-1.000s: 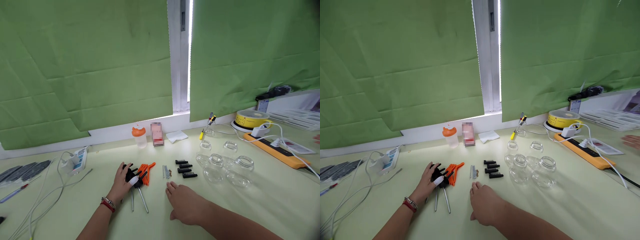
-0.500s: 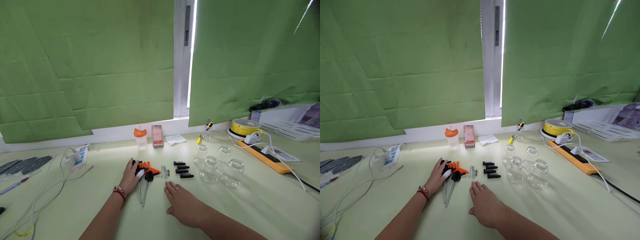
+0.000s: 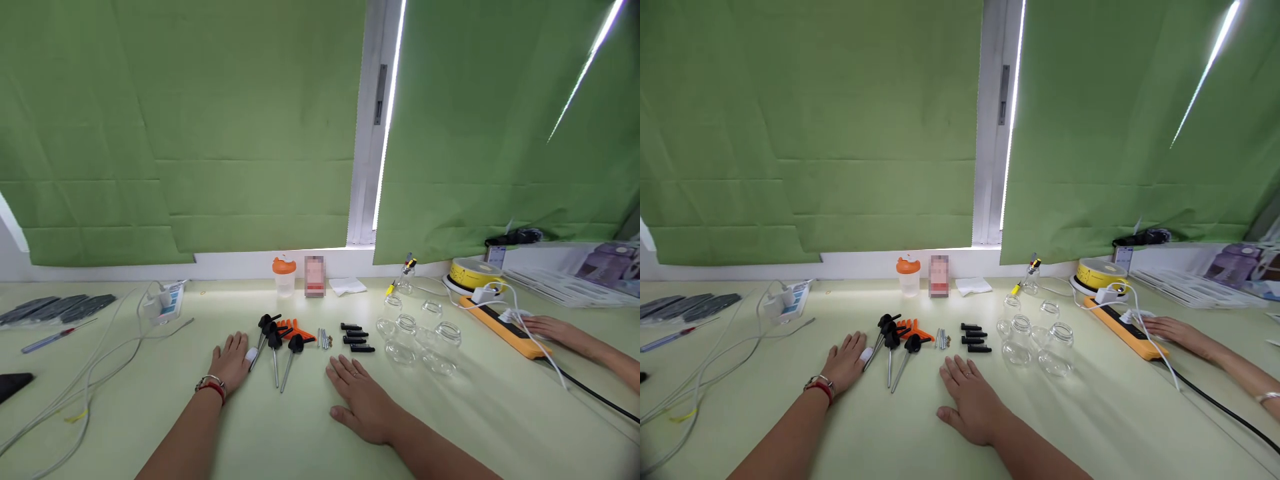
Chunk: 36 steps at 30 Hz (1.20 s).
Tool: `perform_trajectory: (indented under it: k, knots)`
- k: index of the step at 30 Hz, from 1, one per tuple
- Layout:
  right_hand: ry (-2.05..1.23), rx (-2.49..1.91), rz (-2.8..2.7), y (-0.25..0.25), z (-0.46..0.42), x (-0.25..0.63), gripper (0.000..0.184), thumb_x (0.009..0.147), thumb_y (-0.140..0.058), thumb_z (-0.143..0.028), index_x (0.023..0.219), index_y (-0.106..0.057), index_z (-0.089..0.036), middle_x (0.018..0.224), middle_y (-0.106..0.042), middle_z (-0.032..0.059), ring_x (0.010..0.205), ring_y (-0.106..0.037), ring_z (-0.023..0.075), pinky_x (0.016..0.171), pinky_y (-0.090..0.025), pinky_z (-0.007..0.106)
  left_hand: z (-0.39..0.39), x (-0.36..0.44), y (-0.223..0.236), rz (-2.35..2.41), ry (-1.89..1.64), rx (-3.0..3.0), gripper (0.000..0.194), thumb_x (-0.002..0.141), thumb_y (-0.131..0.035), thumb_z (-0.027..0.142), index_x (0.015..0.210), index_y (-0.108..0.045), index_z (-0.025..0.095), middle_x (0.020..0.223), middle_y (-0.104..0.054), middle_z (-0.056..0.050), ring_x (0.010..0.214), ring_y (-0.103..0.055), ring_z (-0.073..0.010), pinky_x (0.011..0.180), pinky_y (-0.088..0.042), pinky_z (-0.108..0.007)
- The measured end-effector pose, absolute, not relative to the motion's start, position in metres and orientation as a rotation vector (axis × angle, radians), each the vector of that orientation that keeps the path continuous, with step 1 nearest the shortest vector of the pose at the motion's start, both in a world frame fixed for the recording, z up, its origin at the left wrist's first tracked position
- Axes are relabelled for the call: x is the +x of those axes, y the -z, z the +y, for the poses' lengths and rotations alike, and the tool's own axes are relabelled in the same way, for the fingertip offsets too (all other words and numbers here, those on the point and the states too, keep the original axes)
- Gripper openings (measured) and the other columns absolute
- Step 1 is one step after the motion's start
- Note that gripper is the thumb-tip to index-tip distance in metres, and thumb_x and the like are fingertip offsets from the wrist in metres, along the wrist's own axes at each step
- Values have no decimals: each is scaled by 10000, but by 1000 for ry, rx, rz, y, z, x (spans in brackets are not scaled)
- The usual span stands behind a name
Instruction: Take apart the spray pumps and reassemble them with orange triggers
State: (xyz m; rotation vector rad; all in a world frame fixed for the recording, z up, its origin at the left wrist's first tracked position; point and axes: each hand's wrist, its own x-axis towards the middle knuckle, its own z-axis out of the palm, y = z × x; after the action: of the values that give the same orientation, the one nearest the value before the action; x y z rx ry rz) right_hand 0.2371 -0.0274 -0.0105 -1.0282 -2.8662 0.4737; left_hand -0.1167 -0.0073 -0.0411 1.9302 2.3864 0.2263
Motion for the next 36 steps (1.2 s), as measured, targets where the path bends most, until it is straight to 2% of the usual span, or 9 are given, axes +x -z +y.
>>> perform_trajectory:
  k: [8, 15, 18, 20, 22, 25, 27, 31, 36]
  knots:
    - [-441, -1044, -2841, 16, -31, 236, 717, 876, -251, -600, 1449, -147, -181, 1511, -80, 109, 1385, -41, 290, 1109, -68, 486, -24, -106, 37, 2463, -150, 1959, 571, 855, -262, 380, 1375, -327, 152, 1481, -247, -137, 1343, -202, -338, 1007, -187, -582]
    - [-439, -1045, -2803, 21, -32, 236, 720, 869, -250, -615, 1446, -172, -192, 1510, -108, 95, 1385, -70, 285, 1108, -62, 464, -43, -99, 42, 2495, -136, 1925, 629, 860, -244, 443, 1401, -284, 125, 1482, -232, -157, 1345, -197, -347, 1013, -192, -569]
    - [-407, -1036, -2780, 22, -34, 236, 699, 874, -268, -594, 1440, -203, -189, 1505, -143, 99, 1381, -103, 287, 1106, -80, 461, -53, -80, 39, 2609, -310, 1918, 713, 859, -265, 484, 1434, -159, 75, 1486, -150, -224, 1348, -182, -368, 1028, -167, -555]
    - [-372, -1042, -2757, 23, -35, 236, 667, 883, -292, -558, 1431, -239, -183, 1496, -186, 105, 1374, -141, 288, 1101, -105, 460, -55, -58, 32, 2611, -502, 2099, 681, 860, -302, 459, 1431, -189, 105, 1492, -152, -202, 1359, -154, -351, 1050, -117, -540]
    - [-326, -1053, -2715, 25, -35, 236, 614, 889, -332, -500, 1409, -302, -175, 1475, -258, 113, 1356, -206, 289, 1091, -145, 453, -54, -33, 23, 2459, -637, 2360, 638, 841, -371, 374, 1412, -250, 116, 1483, -214, -166, 1349, -196, -310, 1072, -114, -485]
    - [-234, -1037, -2609, 27, -35, 235, 468, 883, -397, -371, 1301, -467, -173, 1379, -435, 110, 1273, -364, 263, 1057, -233, 400, -48, -3, 12, 2278, -688, 2463, 545, 766, -455, 246, 1296, -437, 119, 1309, -481, -149, 1181, -426, -280, 1012, -250, -406]
    - [-184, -1025, -2536, 28, -34, 234, 349, 875, -407, -275, 1167, -573, -181, 1254, -555, 93, 1174, -463, 229, 1010, -293, 357, -44, 6, 12, 2300, -709, 2402, 476, 721, -484, 208, 1188, -527, 123, 1120, -597, -142, 1044, -505, -283, 969, -275, -419]
    - [-143, -1008, -2458, 30, -31, 234, 262, 853, -415, -181, 1005, -628, -190, 1101, -626, 65, 1048, -523, 196, 933, -342, 324, -39, -1, 23, 2338, -731, 2272, 328, 699, -497, 165, 1012, -592, 135, 844, -652, -116, 900, -546, -282, 934, -266, -449]
    - [-168, -988, -2451, 29, -31, 234, 229, 840, -430, -162, 966, -619, -185, 1069, -619, 57, 1004, -524, 189, 888, -356, 316, -38, -14, 30, 2336, -727, 2250, 295, 717, -468, 104, 981, -587, 158, 789, -644, -94, 875, -556, -257, 924, -262, -430]
